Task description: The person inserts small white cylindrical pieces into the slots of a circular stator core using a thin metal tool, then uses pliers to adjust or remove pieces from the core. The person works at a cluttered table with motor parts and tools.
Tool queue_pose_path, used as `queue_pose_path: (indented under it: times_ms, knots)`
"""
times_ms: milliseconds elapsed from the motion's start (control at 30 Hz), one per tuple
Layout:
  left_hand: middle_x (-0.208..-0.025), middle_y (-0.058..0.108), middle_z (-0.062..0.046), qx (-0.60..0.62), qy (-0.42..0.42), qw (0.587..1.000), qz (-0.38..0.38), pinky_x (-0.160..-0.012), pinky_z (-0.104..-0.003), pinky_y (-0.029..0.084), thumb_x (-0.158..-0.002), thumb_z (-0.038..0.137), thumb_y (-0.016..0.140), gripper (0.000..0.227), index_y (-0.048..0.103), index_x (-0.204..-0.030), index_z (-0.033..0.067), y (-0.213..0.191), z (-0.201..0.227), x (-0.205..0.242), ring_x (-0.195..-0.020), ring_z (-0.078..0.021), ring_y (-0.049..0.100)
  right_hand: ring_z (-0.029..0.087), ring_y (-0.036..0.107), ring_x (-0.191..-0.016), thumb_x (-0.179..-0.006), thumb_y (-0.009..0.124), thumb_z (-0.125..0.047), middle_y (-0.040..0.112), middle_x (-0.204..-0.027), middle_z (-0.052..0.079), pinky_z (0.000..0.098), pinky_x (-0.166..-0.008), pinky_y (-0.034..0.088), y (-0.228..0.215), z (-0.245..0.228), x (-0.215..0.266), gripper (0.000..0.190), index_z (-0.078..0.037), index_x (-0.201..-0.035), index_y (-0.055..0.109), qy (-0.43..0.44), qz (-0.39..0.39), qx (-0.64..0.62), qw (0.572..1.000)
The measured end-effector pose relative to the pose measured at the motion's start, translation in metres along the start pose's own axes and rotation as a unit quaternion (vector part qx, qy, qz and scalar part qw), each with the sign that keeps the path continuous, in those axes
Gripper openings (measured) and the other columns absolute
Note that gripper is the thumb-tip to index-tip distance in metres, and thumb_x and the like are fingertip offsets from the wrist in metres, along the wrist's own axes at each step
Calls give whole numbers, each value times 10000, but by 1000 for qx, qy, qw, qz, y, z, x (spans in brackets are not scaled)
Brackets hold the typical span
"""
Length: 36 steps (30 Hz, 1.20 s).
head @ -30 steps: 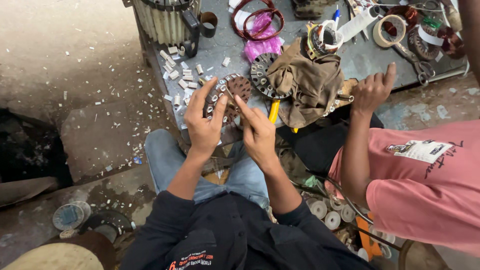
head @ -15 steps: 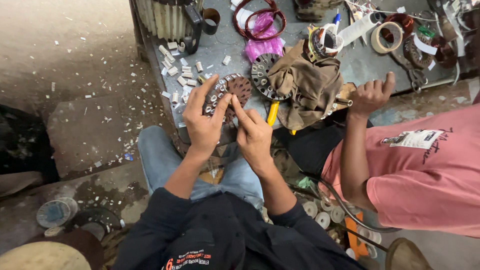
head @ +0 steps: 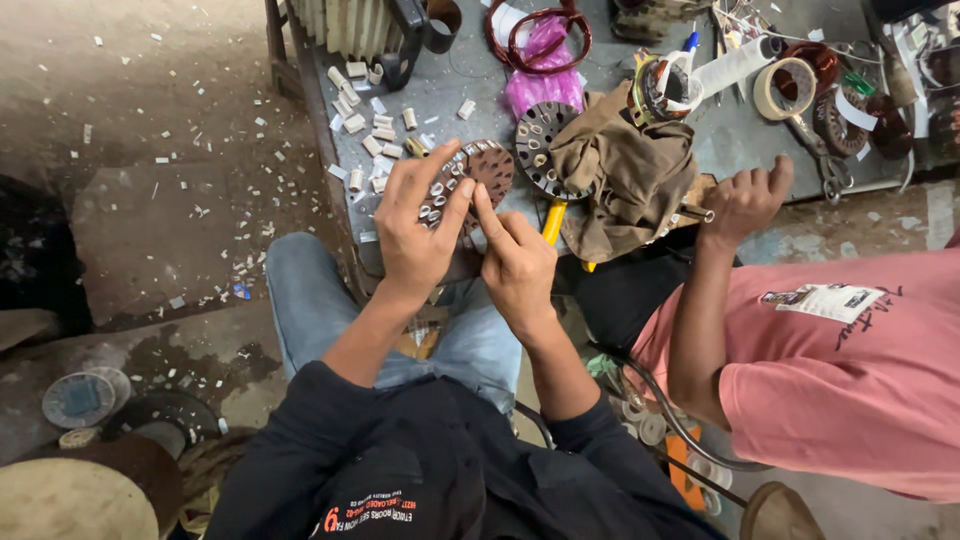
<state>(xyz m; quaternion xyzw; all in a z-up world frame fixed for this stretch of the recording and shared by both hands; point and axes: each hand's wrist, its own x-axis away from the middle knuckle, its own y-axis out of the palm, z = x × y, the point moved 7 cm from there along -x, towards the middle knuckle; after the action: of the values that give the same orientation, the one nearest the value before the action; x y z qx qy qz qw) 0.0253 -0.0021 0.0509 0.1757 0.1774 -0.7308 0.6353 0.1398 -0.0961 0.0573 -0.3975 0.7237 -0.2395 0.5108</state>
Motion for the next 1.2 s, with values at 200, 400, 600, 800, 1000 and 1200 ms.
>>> queue_pose_path:
  times_ms: [200, 400, 600, 800, 1000, 1200]
  knots:
    - [-1055, 652, -107, -2, -5, 1000, 11, -865, -369, 546, -967, 73, 777, 350, 685, -1303, 103, -1, -3, 2, -944, -256, 655, 257, 600, -728, -816, 641, 108, 567, -878, 78, 396, -684, 510, -3, -11, -3, 725, -153, -1489, 575, -8, -21, 45, 999]
    - [-1048, 653, -107, 7, -12, 1000, 4, -887, -359, 543, -1000, 68, 753, 324, 690, -1316, 98, 3, -4, 2, -951, -251, 653, 274, 591, -697, -807, 653, 47, 506, -848, 80, 408, -622, 495, -16, -27, -13, 771, -172, -1534, 524, -10, -86, 135, 987]
    - [-1158, 668, -138, -3, -7, 1000, -20, -945, -380, 521, -1060, 149, 652, 367, 618, -1417, 70, 8, 0, 4, -1035, -287, 652, 292, 629, -687, -858, 613, 3, 537, -866, 88, 419, -588, 512, -34, -35, -26, 711, -166, -1539, 498, -16, -132, 170, 976]
    - [-1318, 658, -143, 72, -7, 995, -66, -1082, -377, 469, -1195, 275, 377, 425, 607, -1456, 30, 9, -3, 0, -1215, -277, 628, 318, 640, -666, -851, 597, -5, 563, -863, 110, 439, -584, 524, -41, -29, -33, 703, -156, -1531, 503, -25, -154, 166, 974]
    - [-1238, 687, -102, 441, -244, 847, -172, -983, -320, 556, -1126, 297, 435, 438, 613, -1365, -23, 25, -33, -12, -1090, -164, 682, 331, 659, -683, -836, 575, 8, 587, -918, 145, 460, -601, 534, -42, -30, -26, 730, -112, -1547, 462, -32, -123, 135, 983]
    - [-1207, 707, -106, 419, -293, 826, -237, -948, -320, 572, -1063, 140, 578, 321, 640, -1319, -43, 19, -58, -26, -1054, -165, 699, 337, 664, -660, -832, 579, -15, 601, -910, 147, 465, -578, 540, -41, -31, -24, 717, -119, -1532, 468, -49, -125, 140, 981]
